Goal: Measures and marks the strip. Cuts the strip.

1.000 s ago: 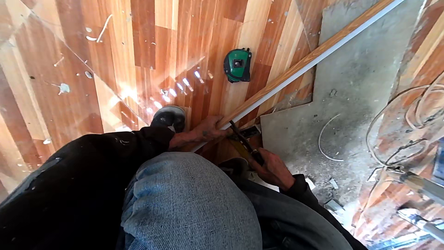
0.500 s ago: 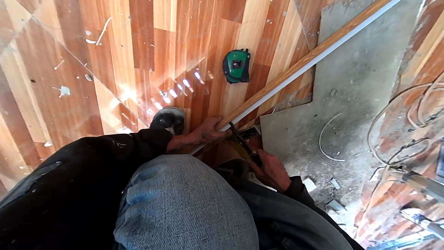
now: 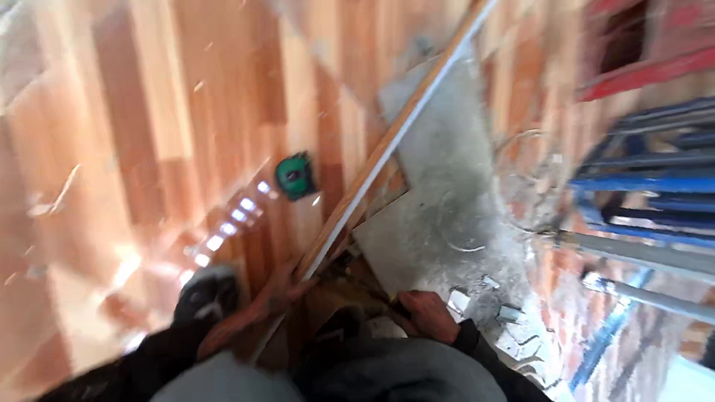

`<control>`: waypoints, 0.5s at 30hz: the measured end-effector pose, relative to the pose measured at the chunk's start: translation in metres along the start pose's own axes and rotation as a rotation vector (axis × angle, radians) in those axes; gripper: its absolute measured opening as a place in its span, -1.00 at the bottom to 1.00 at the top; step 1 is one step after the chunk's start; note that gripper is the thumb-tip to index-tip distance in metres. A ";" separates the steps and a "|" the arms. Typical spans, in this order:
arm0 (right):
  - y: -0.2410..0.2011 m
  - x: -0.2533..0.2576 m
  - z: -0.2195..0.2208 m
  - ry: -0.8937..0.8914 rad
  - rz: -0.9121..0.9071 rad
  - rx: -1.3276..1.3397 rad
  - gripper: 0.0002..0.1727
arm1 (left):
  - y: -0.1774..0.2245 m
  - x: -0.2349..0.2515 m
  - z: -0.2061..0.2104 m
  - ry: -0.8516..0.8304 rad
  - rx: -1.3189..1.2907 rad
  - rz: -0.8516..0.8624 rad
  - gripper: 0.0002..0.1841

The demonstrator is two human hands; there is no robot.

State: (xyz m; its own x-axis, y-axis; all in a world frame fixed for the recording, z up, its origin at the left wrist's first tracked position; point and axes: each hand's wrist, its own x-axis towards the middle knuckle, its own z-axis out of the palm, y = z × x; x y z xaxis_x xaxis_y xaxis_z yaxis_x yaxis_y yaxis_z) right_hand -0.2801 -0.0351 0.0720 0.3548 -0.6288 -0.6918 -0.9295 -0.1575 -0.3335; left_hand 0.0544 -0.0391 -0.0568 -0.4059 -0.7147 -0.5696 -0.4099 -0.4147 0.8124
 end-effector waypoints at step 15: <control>0.056 0.035 -0.040 0.450 0.605 0.247 -0.30 | 0.002 0.003 -0.001 -0.046 -0.031 -0.019 -0.40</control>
State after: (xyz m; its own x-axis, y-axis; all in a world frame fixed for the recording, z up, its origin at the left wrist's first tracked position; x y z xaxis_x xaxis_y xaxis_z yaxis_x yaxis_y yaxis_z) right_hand -0.3238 -0.0963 0.0542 -0.3286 -0.8071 -0.4905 -0.8800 0.4502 -0.1514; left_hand 0.0527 -0.0428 -0.0565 -0.4356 -0.6804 -0.5894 -0.3928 -0.4455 0.8045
